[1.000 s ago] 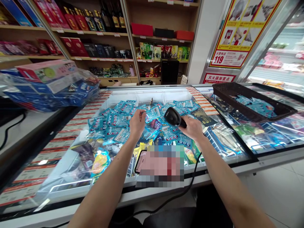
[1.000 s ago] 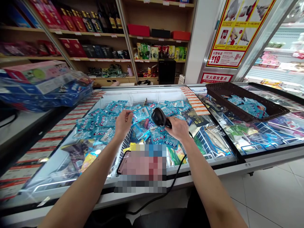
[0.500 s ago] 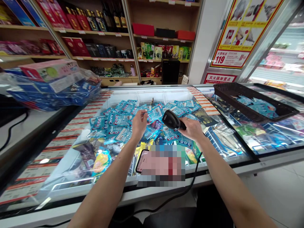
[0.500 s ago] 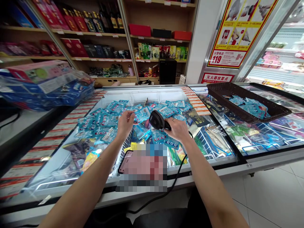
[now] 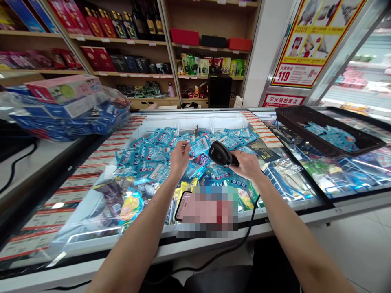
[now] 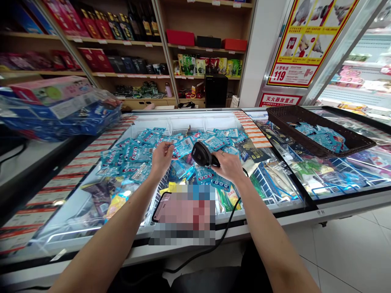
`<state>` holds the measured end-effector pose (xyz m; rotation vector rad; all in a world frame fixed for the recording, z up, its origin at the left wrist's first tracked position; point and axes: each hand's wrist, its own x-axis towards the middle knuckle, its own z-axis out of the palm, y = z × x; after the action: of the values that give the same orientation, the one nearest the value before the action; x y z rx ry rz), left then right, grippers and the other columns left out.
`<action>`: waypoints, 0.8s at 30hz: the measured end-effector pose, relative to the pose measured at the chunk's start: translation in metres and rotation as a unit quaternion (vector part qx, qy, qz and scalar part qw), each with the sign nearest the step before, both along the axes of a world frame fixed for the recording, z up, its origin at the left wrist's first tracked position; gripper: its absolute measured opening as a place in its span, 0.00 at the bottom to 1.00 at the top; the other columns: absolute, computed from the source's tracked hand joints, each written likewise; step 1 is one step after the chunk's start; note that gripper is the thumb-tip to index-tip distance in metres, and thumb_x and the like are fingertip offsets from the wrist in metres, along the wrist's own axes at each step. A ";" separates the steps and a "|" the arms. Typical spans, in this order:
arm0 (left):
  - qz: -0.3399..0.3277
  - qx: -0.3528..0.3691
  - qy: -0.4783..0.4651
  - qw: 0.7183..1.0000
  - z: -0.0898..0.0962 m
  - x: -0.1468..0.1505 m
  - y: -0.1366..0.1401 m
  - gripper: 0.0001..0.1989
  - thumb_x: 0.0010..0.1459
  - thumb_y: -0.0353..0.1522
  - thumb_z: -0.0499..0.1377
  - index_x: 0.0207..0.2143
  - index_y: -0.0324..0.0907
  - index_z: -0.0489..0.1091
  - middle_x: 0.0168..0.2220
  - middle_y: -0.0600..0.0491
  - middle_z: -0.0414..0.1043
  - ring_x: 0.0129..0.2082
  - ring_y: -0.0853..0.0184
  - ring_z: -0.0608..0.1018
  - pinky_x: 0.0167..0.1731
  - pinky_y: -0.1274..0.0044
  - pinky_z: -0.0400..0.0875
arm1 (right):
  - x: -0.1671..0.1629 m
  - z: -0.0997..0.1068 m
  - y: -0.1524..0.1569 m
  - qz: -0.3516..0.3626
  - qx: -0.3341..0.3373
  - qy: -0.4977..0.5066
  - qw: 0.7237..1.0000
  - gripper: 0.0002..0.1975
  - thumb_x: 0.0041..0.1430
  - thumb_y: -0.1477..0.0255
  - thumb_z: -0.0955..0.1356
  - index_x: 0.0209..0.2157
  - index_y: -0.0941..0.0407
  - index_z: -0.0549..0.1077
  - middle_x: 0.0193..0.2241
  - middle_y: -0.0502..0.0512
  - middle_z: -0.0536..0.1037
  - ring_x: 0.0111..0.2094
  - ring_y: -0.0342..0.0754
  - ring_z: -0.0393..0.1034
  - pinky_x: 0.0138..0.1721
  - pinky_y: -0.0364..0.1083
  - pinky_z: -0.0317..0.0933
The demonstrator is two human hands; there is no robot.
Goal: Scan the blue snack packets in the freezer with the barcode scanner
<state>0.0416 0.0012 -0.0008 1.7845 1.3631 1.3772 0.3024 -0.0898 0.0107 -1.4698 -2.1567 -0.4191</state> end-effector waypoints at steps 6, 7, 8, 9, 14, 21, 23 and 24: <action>-0.004 -0.003 -0.002 1.000 -0.001 0.000 0.001 0.13 0.58 0.38 0.53 0.42 0.41 0.66 0.26 0.56 0.63 0.23 0.73 0.69 0.22 0.77 0.75 | 0.000 0.001 0.000 -0.002 -0.006 -0.002 1.000 0.17 0.54 0.67 0.67 0.46 0.55 0.70 0.35 0.54 0.78 0.36 0.49 0.72 0.31 0.44 0.55; -0.005 -0.003 -0.003 1.000 -0.002 0.000 0.001 0.13 0.58 0.38 0.53 0.42 0.41 0.66 0.26 0.56 0.62 0.23 0.73 0.68 0.22 0.77 0.75 | 0.000 0.000 0.000 -0.001 -0.005 -0.002 1.000 0.17 0.54 0.67 0.66 0.46 0.55 0.70 0.35 0.54 0.78 0.36 0.49 0.72 0.31 0.44 0.55; -0.006 -0.002 -0.004 1.000 -0.002 0.000 0.001 0.13 0.58 0.38 0.52 0.42 0.41 0.66 0.25 0.56 0.62 0.23 0.73 0.68 0.22 0.77 0.76 | 0.000 0.000 0.000 0.000 -0.002 -0.001 1.000 0.17 0.54 0.67 0.66 0.46 0.55 0.70 0.35 0.54 0.78 0.35 0.49 0.72 0.31 0.44 0.55; -0.007 -0.002 -0.006 1.000 -0.002 0.000 0.001 0.13 0.58 0.39 0.52 0.42 0.41 0.66 0.25 0.56 0.61 0.23 0.73 0.68 0.22 0.77 0.76 | 0.000 0.000 0.000 0.001 0.000 0.000 1.000 0.17 0.54 0.67 0.66 0.46 0.55 0.70 0.35 0.54 0.78 0.35 0.49 0.72 0.31 0.44 0.55; -0.008 0.006 -0.002 1.000 -0.003 -0.001 0.002 0.12 0.58 0.38 0.52 0.42 0.41 0.66 0.28 0.55 0.64 0.24 0.72 0.69 0.21 0.78 0.75 | 0.000 -0.004 0.002 0.005 0.009 0.002 1.000 0.18 0.54 0.67 0.67 0.47 0.55 0.69 0.35 0.53 0.78 0.35 0.49 0.72 0.31 0.44 0.55; -0.002 0.006 0.002 1.000 -0.001 -0.002 0.000 0.12 0.58 0.38 0.52 0.42 0.42 0.66 0.27 0.56 0.63 0.24 0.72 0.70 0.21 0.78 0.75 | 0.000 -0.005 0.002 0.005 0.036 0.014 0.999 0.17 0.55 0.66 0.66 0.47 0.54 0.69 0.34 0.52 0.78 0.34 0.48 0.72 0.30 0.44 0.54; -0.004 0.011 0.002 1.000 -0.002 -0.002 0.001 0.12 0.58 0.38 0.52 0.42 0.42 0.66 0.26 0.56 0.63 0.24 0.72 0.70 0.21 0.78 0.75 | 0.000 -0.005 0.002 0.009 0.034 0.011 0.999 0.17 0.56 0.66 0.65 0.47 0.54 0.70 0.34 0.53 0.77 0.34 0.48 0.71 0.30 0.44 0.54; -0.008 0.013 0.003 1.000 -0.003 -0.002 0.001 0.12 0.58 0.38 0.52 0.42 0.42 0.66 0.27 0.56 0.63 0.24 0.72 0.70 0.22 0.77 0.75 | -0.001 -0.005 0.001 0.010 0.032 0.010 0.999 0.17 0.56 0.66 0.65 0.47 0.55 0.70 0.34 0.53 0.77 0.34 0.48 0.71 0.30 0.44 0.54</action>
<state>0.0401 0.0022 -0.0033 1.8129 1.3364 1.3891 0.3014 -0.0883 0.0059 -1.4104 -2.1213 -0.4589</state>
